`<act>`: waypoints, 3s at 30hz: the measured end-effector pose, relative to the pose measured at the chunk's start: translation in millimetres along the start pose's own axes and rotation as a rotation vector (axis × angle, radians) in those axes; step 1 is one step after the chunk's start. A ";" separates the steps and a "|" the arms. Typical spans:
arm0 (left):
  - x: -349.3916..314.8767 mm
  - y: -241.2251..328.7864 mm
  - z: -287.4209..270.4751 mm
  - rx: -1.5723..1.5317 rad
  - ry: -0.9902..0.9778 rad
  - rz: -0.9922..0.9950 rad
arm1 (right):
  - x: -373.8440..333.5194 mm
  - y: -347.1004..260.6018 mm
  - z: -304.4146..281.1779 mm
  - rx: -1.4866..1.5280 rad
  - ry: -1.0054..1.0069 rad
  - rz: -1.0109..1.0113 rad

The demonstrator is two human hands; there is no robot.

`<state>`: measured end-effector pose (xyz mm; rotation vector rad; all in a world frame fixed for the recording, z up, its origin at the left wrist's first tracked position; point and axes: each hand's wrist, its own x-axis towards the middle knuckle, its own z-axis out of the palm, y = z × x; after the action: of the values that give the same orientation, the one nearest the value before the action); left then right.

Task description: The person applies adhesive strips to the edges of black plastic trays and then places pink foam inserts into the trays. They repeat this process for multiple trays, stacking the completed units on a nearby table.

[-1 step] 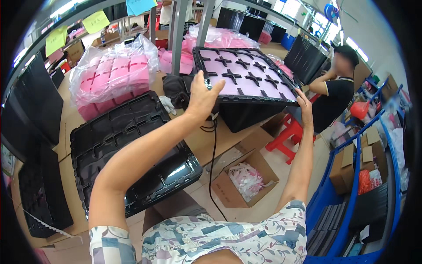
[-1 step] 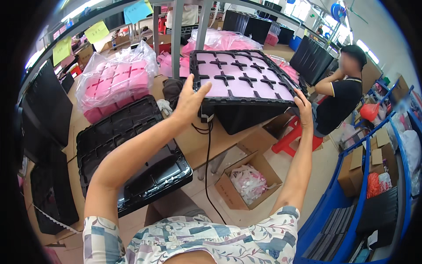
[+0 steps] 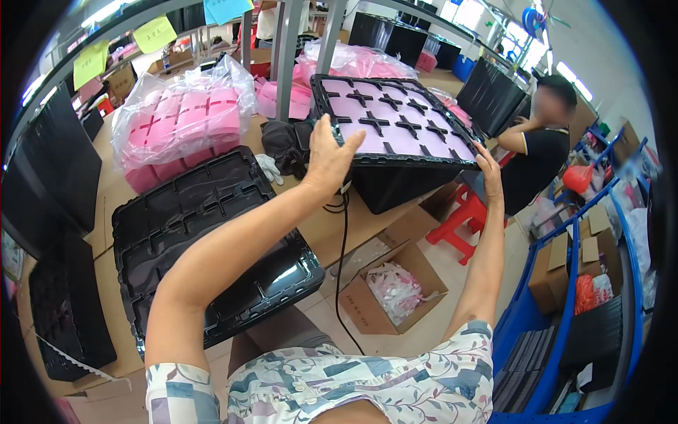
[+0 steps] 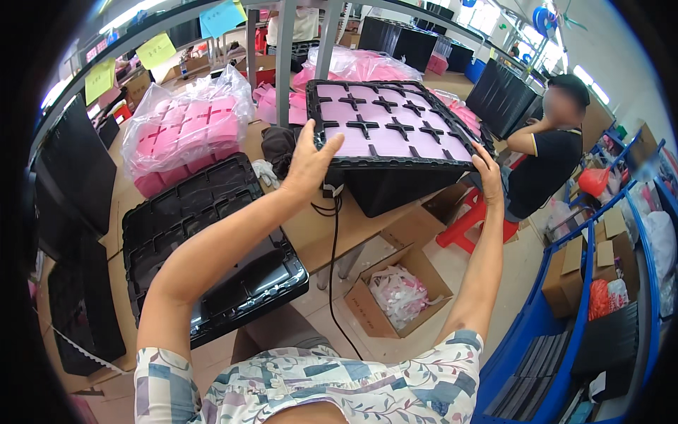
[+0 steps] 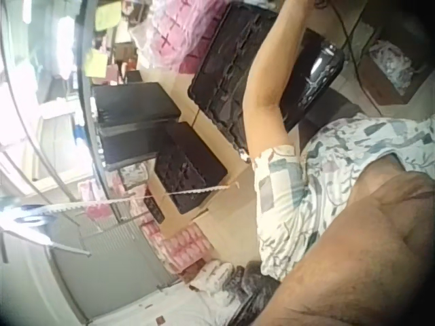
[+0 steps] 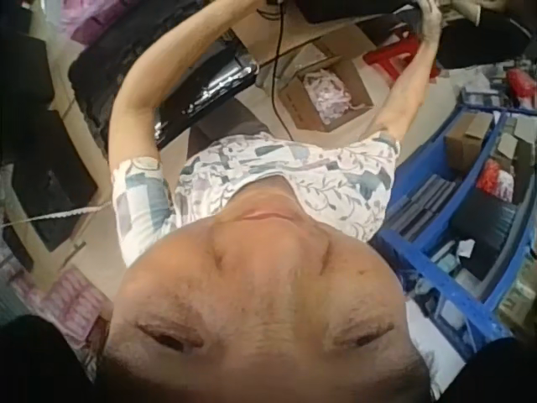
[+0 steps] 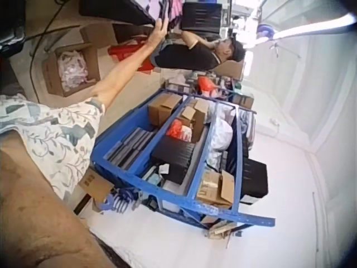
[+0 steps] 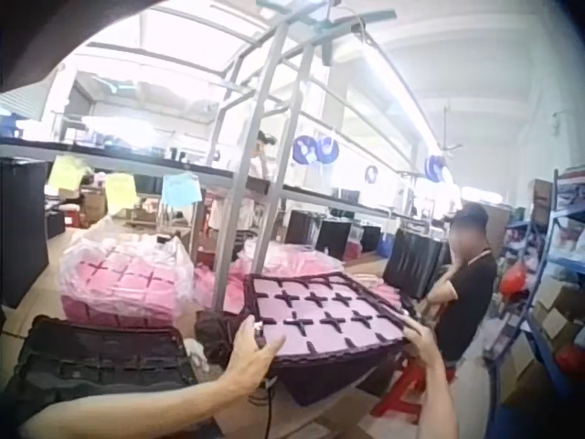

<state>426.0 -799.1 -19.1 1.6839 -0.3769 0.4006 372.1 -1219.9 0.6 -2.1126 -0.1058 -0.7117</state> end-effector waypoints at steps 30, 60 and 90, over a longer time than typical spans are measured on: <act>-315.3 35.6 -371.4 0.249 0.531 -0.220 | -5.9 -142.4 190.8 -0.627 -0.178 -0.633; -284.5 103.1 -373.5 -0.541 0.617 -0.120 | -277.5 -390.9 409.2 0.704 -1.362 -0.268; -317.3 74.4 -326.6 -0.514 0.372 -0.307 | -262.4 -365.6 380.3 0.802 -1.309 -0.064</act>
<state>94.7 -480.2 -57.0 1.1109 0.0578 0.3430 206.2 -656.3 -43.8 -1.4434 -0.9754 0.6983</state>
